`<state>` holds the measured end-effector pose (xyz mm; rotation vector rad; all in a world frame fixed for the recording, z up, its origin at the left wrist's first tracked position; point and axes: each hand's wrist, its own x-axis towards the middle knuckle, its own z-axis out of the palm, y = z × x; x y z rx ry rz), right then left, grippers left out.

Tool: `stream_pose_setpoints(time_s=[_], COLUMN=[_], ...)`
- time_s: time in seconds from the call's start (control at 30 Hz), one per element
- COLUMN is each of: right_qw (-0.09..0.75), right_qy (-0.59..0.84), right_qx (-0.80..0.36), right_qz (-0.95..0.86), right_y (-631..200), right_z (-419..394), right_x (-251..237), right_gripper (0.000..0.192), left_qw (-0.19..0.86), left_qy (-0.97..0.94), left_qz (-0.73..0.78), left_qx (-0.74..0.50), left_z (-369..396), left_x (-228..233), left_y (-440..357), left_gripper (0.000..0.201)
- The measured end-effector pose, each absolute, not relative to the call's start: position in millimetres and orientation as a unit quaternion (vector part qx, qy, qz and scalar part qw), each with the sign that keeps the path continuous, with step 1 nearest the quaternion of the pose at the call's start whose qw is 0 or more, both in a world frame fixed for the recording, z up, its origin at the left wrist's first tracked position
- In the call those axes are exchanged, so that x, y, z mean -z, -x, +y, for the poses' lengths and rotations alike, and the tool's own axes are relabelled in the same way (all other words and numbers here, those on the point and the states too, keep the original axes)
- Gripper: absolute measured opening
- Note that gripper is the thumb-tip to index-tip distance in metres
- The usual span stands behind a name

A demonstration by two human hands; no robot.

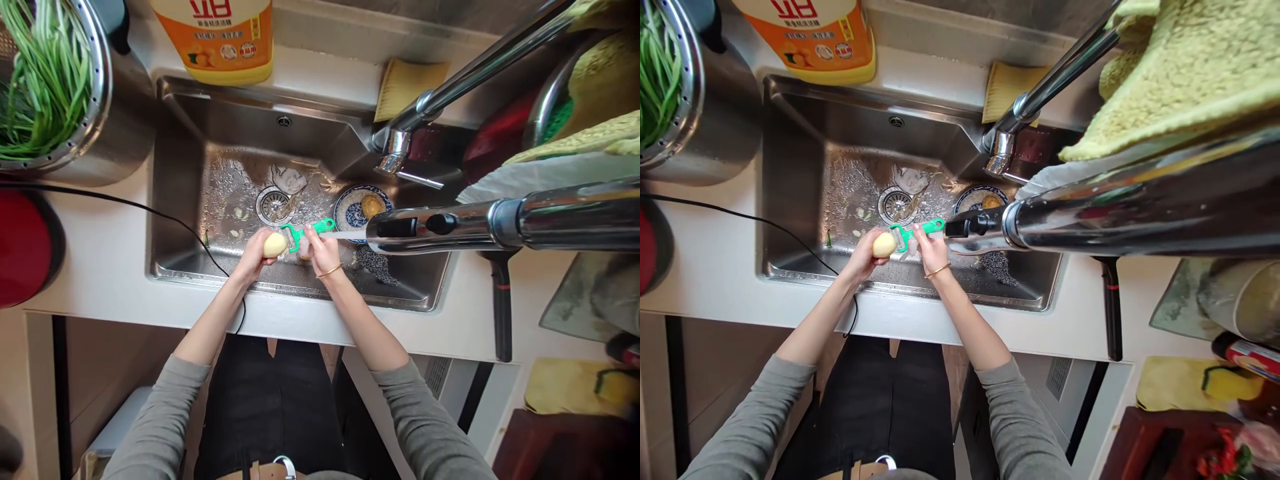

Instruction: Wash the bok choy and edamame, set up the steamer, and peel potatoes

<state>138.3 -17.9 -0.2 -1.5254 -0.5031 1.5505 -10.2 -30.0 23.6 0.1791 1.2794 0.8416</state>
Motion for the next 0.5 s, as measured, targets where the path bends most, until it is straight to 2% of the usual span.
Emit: stream_pose_setpoints(time_s=[0.2,0.5], right_qw=[0.428,0.415], right_qy=[0.659,0.617], right_qx=[-0.587,-0.570], right_qz=[-0.197,-0.349], right_y=[-152.5,-133.4], right_z=[-13.5,-25.0], right_x=[7.0,-15.7], right_gripper=[0.036,0.031], left_qw=[0.727,0.746], left_qy=[-0.021,0.040], left_qz=[0.564,0.558], left_qx=[-0.390,-0.361], left_z=[-27.0,-27.1], left_x=[-26.1,-21.1], left_y=[8.4,-19.0], left_gripper=[0.030,0.035])
